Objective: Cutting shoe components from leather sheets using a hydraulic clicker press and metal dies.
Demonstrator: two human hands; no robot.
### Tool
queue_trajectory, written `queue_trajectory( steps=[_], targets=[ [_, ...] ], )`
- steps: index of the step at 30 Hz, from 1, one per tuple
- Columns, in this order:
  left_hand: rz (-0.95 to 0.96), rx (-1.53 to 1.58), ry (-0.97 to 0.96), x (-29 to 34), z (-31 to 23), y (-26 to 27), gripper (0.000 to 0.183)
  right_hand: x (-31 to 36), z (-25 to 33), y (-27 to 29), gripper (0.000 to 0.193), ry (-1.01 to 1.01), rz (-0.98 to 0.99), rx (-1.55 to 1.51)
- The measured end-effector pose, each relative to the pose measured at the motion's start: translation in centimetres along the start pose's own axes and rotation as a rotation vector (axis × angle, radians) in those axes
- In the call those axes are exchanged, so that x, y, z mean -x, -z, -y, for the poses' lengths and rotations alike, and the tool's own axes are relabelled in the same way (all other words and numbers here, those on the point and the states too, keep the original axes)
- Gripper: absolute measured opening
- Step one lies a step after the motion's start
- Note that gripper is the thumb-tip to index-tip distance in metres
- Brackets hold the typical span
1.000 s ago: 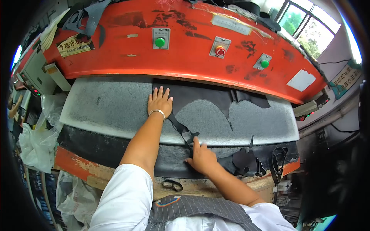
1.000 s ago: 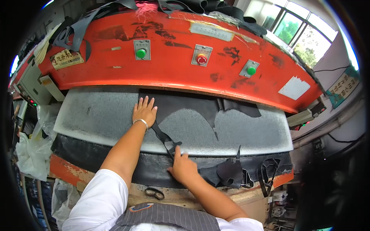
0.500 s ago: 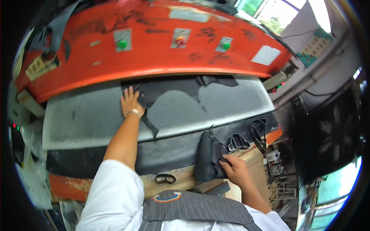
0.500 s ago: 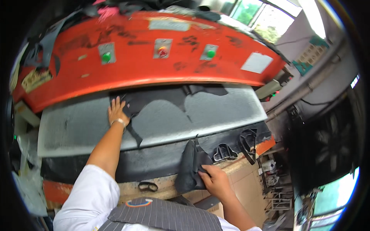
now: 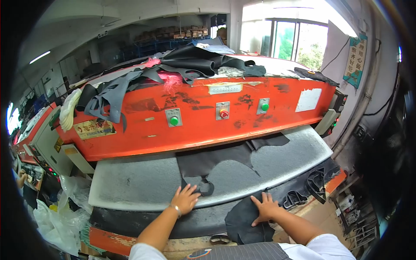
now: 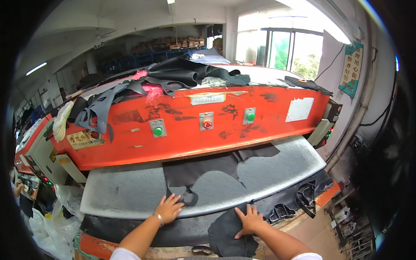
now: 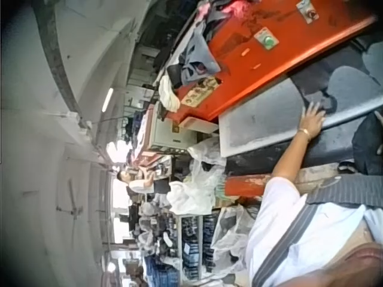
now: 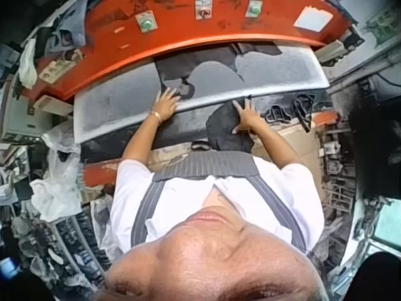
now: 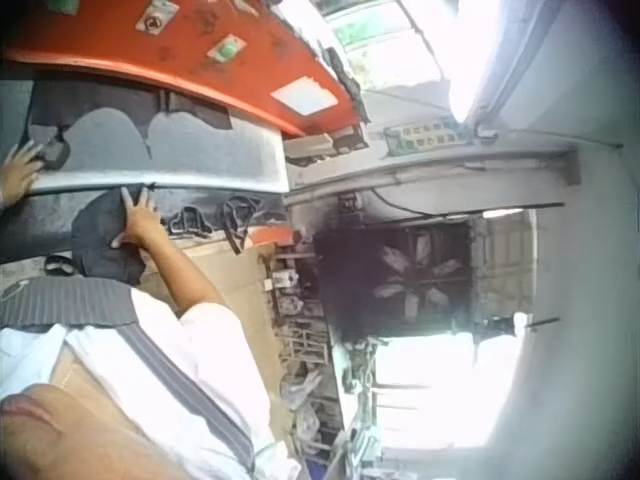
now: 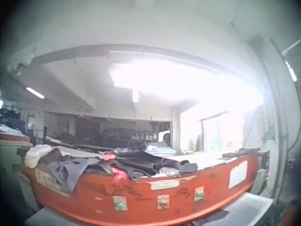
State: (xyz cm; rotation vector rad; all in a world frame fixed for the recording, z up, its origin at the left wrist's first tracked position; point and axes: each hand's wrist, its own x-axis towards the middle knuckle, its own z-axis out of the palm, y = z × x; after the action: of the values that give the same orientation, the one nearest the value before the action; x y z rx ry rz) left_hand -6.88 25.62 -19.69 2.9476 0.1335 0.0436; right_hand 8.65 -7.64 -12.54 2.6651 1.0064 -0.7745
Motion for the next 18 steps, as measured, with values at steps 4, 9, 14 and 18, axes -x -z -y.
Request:
queue_trajectory(
  steps=[4,9,14,18],
  targets=[
    [-0.014,0.127,0.104,7.9,0.1,2.1,0.045,-2.3,-2.1,-0.1,0.107,0.171,0.041,0.004],
    [-0.312,0.541,0.383,18.3,0.5,1.0,0.030,-5.6,-1.2,-0.3,0.050,0.676,0.338,0.101],
    [-0.367,0.642,0.604,22.1,-3.9,4.6,0.029,-2.0,11.6,18.2,0.023,1.168,0.259,-0.215],
    [-0.461,0.605,0.591,22.8,-4.1,4.9,0.029,-1.6,22.4,33.5,0.022,1.149,-0.335,-0.725]
  ],
)
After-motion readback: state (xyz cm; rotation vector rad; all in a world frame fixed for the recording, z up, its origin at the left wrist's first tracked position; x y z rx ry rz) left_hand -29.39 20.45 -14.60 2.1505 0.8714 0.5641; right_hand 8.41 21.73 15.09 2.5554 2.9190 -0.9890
